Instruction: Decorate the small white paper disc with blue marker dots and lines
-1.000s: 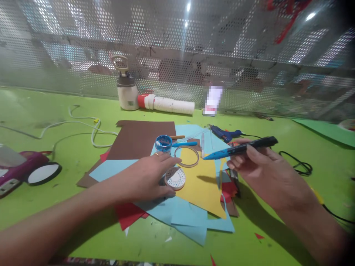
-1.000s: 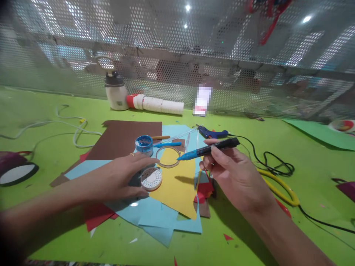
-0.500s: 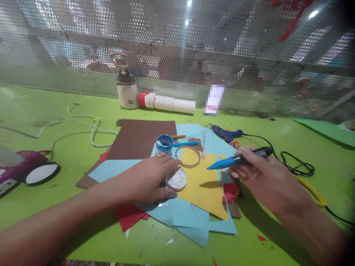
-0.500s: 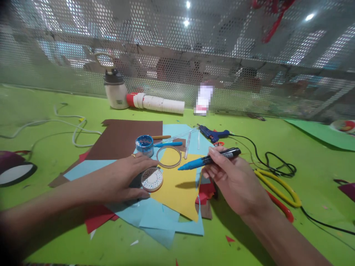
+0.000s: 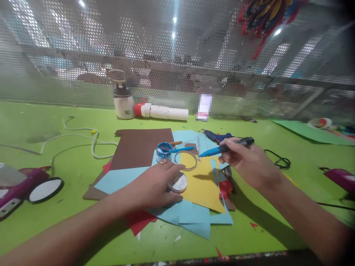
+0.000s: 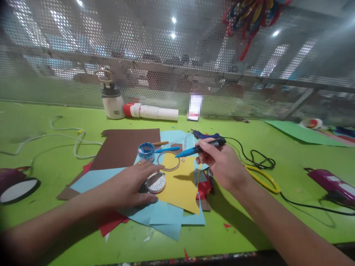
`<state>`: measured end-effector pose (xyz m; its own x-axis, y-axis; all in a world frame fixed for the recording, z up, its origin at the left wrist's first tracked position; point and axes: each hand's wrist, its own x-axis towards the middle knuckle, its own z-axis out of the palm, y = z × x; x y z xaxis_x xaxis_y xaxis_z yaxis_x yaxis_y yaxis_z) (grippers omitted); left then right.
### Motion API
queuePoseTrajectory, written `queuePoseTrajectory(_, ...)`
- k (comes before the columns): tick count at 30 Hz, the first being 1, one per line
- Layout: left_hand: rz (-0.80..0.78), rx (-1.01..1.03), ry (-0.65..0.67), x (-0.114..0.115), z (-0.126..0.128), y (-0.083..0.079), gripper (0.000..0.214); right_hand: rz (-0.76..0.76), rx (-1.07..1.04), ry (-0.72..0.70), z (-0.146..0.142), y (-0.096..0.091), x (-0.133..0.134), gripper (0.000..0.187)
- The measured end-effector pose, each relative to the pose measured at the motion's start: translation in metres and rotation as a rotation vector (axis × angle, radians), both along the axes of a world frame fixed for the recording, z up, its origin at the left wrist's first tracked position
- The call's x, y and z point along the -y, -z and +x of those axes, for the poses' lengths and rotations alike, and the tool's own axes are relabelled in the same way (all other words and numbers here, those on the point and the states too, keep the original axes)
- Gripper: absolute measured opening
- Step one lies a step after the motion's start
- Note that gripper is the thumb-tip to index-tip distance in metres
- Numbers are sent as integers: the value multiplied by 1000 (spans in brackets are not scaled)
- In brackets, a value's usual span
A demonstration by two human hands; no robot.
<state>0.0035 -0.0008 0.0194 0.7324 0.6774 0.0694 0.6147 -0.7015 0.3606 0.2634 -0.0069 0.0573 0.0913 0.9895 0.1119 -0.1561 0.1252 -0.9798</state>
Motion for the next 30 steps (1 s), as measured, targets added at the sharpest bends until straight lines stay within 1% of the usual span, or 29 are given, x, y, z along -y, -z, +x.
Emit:
queuePoseTrajectory(2, 14, -8, -4, 1, 3, 0, 68, 19, 9, -4, -3, -2, -7, 16)
queuePoseTrajectory(4, 15, -33, 11, 1, 1, -7, 70, 28, 3, -8, -5, -1, -14, 16)
queuePoseTrajectory(6, -13, -90, 38, 1, -9, -20, 74, 33, -18, -4, -6, 3, -20, 16)
queuePoseTrajectory(7, -21, -127, 57, 1, -16, -28, 74, 31, -30, -1, -7, 6, -21, 17)
queuePoseTrajectory(8, -29, -179, 54, 0, -24, -37, 69, 27, -42, 2, -6, 9, -21, 18)
queuePoseTrajectory(9, -28, -215, 28, -1, -32, -45, 64, 21, -53, 6, -5, 12, -20, 18)
queuePoseTrajectory(11, -2, -194, -33, -2, -44, -58, 63, 12, -68, 12, -2, 16, -17, 19)
queuePoseTrajectory(13, -12, -206, -86, -2, -47, -63, 61, 14, -78, 15, 1, 18, -14, 20)
queuePoseTrajectory(14, -19, -229, -108, 0, -45, -62, 63, 20, -81, 13, 3, 18, -13, 20)
queuePoseTrajectory(16, -40, -268, -128, 5, -37, -54, 70, 36, -82, 2, 4, 17, -11, 20)
queuePoseTrajectory(17, -54, -258, -109, 8, -32, -48, 70, 45, -79, -5, 5, 16, -9, 20)
queuePoseTrajectory(20, -34, -242, -135, 16, -22, -30, 70, 74, -60, -24, 4, 12, -4, 18)
queuePoseTrajectory(23, -11, -210, -172, 20, -21, -18, 72, 92, -44, -32, 1, 8, 2, 18)
queuePoseTrajectory(27, -13, -171, -207, 21, -25, -10, 77, 116, -22, -24, -2, 5, 7, 19)
queuePoseTrajectory(30, -13, -163, -241, 26, -28, -8, 74, 139, 3, 1, -3, 5, 7, 18)
